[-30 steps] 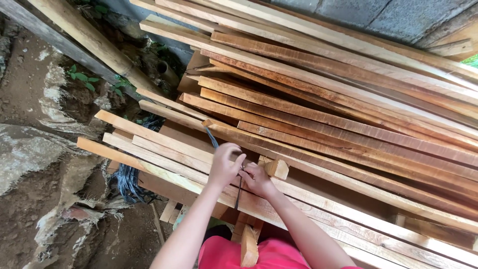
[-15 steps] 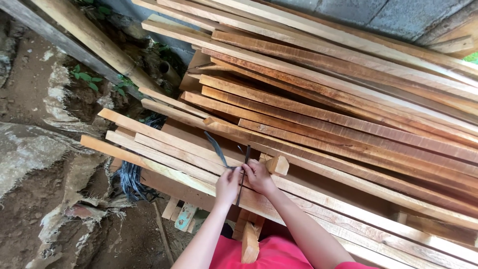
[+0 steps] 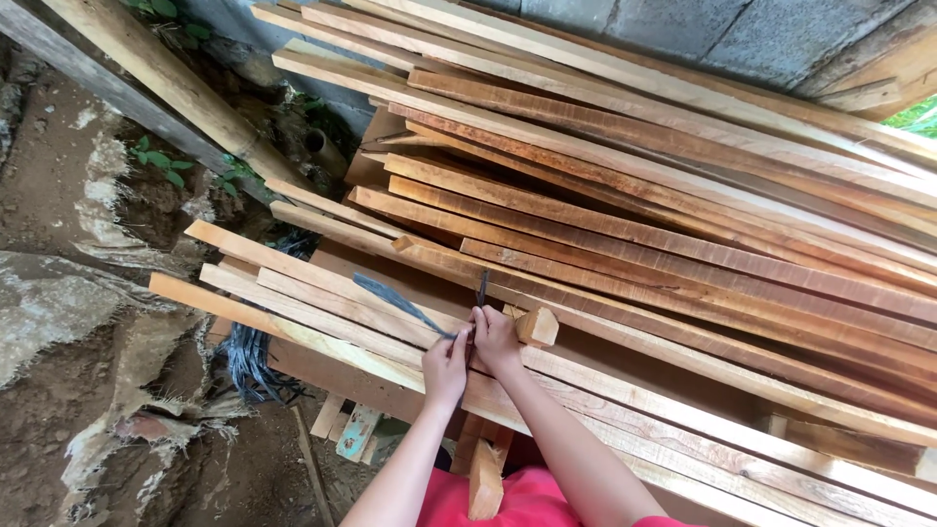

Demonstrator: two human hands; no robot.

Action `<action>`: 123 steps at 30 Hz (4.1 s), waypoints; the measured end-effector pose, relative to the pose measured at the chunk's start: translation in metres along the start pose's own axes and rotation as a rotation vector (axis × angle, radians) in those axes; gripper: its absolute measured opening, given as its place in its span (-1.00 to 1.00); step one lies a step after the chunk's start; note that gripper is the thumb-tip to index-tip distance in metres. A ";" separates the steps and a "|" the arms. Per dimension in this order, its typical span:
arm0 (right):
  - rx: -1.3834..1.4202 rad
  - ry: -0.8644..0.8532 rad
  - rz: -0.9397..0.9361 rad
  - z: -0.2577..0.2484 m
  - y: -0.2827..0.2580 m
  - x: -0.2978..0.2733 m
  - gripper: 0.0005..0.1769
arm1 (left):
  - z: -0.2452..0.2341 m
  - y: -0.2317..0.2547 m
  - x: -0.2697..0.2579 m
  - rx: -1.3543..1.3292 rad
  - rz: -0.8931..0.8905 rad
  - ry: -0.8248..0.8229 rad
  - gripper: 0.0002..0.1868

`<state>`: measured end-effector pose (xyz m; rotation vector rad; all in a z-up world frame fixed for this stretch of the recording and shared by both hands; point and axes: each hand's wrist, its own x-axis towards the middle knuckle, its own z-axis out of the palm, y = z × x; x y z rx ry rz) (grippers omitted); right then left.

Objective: Bundling thin wooden strips together using plastic ties.

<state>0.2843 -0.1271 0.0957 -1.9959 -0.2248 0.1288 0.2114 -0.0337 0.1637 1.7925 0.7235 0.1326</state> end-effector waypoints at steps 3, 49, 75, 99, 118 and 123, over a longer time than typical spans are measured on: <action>-0.014 -0.030 0.034 0.000 0.002 0.002 -0.63 | 0.002 -0.006 -0.008 -0.040 0.008 0.030 -0.73; -0.151 -0.232 -0.405 -0.012 0.012 -0.005 -0.92 | -0.002 -0.037 0.023 -0.307 -0.210 -0.074 -0.86; -0.366 -0.220 -0.208 -0.007 0.030 -0.028 -0.70 | -0.003 -0.050 0.028 -0.239 -0.153 -0.122 -0.83; 0.075 0.041 0.018 0.003 0.000 -0.003 -0.68 | 0.001 -0.040 0.022 -0.122 -0.093 -0.128 -0.82; 0.243 -0.012 0.666 0.018 0.023 0.033 -0.42 | 0.006 -0.029 0.011 0.391 0.551 -0.143 -0.85; -0.313 -0.301 0.627 0.026 0.051 0.027 -0.43 | 0.012 -0.055 0.016 0.407 0.578 -0.114 -0.87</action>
